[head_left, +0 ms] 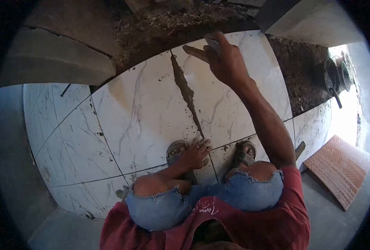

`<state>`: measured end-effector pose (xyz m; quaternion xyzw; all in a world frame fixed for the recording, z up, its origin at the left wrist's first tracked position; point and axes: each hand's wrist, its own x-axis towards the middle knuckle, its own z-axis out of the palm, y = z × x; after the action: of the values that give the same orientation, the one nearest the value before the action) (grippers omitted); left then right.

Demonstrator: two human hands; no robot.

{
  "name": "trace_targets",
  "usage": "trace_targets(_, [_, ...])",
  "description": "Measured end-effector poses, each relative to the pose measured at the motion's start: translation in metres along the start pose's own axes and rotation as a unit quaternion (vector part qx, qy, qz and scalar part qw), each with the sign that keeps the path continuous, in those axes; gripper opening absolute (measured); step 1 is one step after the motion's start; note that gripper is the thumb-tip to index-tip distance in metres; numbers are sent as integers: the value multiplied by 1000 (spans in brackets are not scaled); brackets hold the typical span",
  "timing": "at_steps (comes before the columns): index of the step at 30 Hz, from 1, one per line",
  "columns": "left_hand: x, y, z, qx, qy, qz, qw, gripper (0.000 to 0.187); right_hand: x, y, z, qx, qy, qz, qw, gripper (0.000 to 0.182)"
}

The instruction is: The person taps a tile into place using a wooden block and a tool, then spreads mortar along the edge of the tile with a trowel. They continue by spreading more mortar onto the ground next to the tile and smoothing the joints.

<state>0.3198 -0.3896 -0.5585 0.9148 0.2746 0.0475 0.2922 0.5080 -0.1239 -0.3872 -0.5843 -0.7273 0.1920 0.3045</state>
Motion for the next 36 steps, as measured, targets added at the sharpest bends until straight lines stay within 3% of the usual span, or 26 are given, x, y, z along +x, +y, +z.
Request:
trace_targets(5, [6, -9, 2, 1, -14, 2, 1000, 56, 15, 1, -7, -90, -57, 47, 993, 31])
trace_targets(7, [-1, -3, 7, -14, -13, -9, 1000, 56, 2, -11, -21, 56, 48, 5, 997, 34])
trace_targets(9, [-1, -1, 6, 1, -23, -2, 1000, 56, 7, -1, -7, 62, 47, -10, 997, 37])
trace_targets(11, [-1, 2, -1, 9, -23, 5, 1000, 57, 29, 7, -2, -45, -29, 8, 999, 40])
trace_targets(14, [1, -3, -1, 1, -17, 3, 1000, 57, 45, 10, -15, -43, -17, -82, 996, 44])
trace_targets(15, [-1, -1, 3, -4, -12, -2, 1000, 57, 48, 10, -11, -43, -24, -84, 995, 44])
trace_targets(17, [-2, 0, 6, -15, -19, -4, 1000, 55, 63, 10, -7, -31, -83, 2, 996, 54])
trace_targets(18, [2, -4, 3, -16, -29, 1, 999, 53, 71, 33, 17, -39, -63, -47, 996, 58])
trace_targets(19, [2, -5, 1, -5, -20, 3, 1000, 53, 78, 26, 11, -43, -55, -57, 996, 58])
trace_targets(21, [1, -4, -1, -1, 0, 12, 1000, 54, 86, 2, 1, -25, -33, -19, 999, 33])
trace_targets(25, [-2, 0, -3, 2, 35, 12, 999, 51, 99, 21, 5, 14, -102, -35, 994, 34])
trace_targets(26, [-2, 2, -4, 6, 45, 14, 999, 51, 105, 15, 7, -30, -154, 29, 987, 32])
trace_targets(31, [-2, -2, 4, -48, 66, 5, 997, 47, 111, -6, -9, -97, -125, -41, 987, 36])
trace_targets(32, [-2, 0, 4, -35, 69, 0, 997, 46, 106, 10, -1, -141, -101, -104, 979, 36])
trace_targets(35, [-2, -1, -2, -48, 90, 14, 995, 44, 104, 6, 5, -71, -167, 131, 975, 31])
trace_targets(36, [2, -8, -4, -42, 97, 16, 994, 44, 101, 9, 0, -9, -114, 43, 993, 32])
